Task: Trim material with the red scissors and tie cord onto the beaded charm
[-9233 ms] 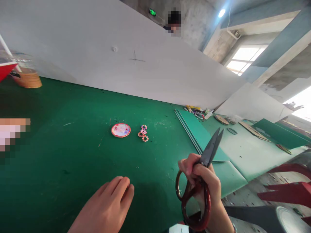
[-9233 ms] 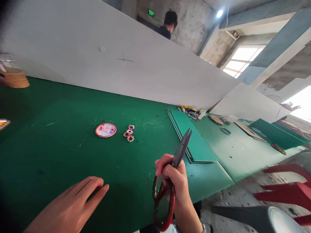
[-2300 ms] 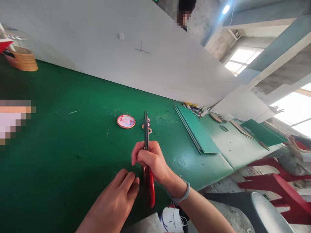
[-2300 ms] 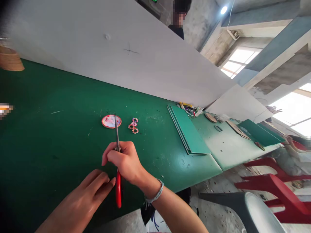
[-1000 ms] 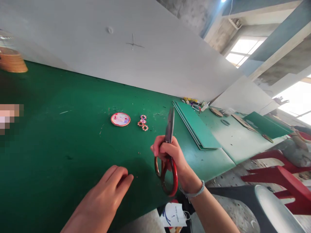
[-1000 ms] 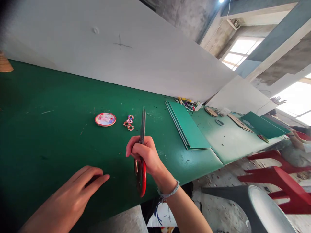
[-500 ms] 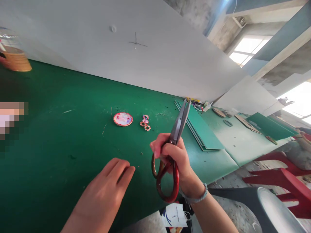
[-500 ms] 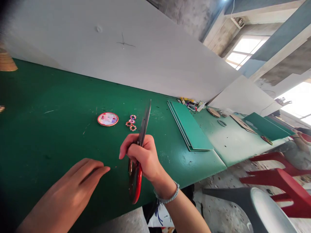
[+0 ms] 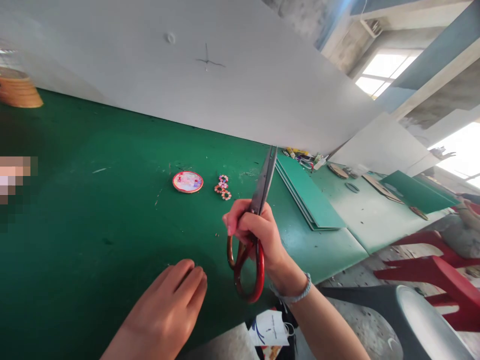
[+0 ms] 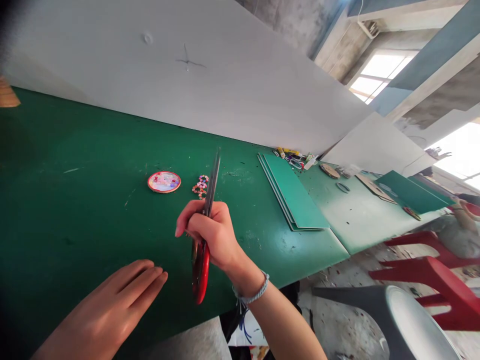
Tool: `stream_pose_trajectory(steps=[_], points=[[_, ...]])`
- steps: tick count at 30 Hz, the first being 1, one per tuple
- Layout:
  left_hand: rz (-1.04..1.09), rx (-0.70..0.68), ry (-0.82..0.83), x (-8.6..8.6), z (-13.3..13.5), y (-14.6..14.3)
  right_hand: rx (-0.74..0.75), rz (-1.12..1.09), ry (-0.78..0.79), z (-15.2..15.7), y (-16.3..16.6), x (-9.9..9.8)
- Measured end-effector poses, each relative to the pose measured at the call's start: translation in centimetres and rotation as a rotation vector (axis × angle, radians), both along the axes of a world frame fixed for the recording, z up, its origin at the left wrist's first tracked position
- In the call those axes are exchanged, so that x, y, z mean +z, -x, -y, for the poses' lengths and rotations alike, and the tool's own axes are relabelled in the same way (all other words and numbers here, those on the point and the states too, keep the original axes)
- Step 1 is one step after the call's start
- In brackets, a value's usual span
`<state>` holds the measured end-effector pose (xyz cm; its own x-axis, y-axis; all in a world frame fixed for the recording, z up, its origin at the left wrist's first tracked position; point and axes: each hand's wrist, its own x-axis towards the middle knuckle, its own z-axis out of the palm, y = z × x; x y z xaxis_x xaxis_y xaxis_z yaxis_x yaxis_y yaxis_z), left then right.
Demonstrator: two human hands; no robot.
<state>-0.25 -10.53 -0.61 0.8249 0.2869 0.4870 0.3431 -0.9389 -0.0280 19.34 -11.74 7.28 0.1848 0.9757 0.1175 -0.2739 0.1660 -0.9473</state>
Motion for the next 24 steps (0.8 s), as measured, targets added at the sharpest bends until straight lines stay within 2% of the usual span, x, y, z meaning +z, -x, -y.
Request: stream_pose_trajectory(steps=[3, 7, 12, 15, 19, 24], points=[[-0.004, -0.012, 0.037, -0.3, 0.0, 0.2, 0.060, 0.052, -0.027, -0.8, 0.2, 0.4], [0.028, 0.008, -0.028, 0.4, 0.0, -0.1, 0.116, 0.120, 0.025, -1.7, 1.2, -0.9], [0.026, 0.098, -0.103, 1.1, -0.2, -0.7, 0.129, 0.170, 0.074, -1.9, 2.3, -2.0], [0.003, 0.087, -0.104, 0.9, -0.3, -0.8, 0.109, 0.157, 0.077, -1.6, 2.0, -2.1], [-0.021, 0.083, -0.026, 0.6, -0.2, -0.6, 0.053, 0.081, 0.082, -1.2, 0.9, -1.7], [-0.050, 0.063, 0.031, 0.8, 0.0, -0.6, -0.003, 0.051, -0.016, -0.8, 0.2, -0.1]])
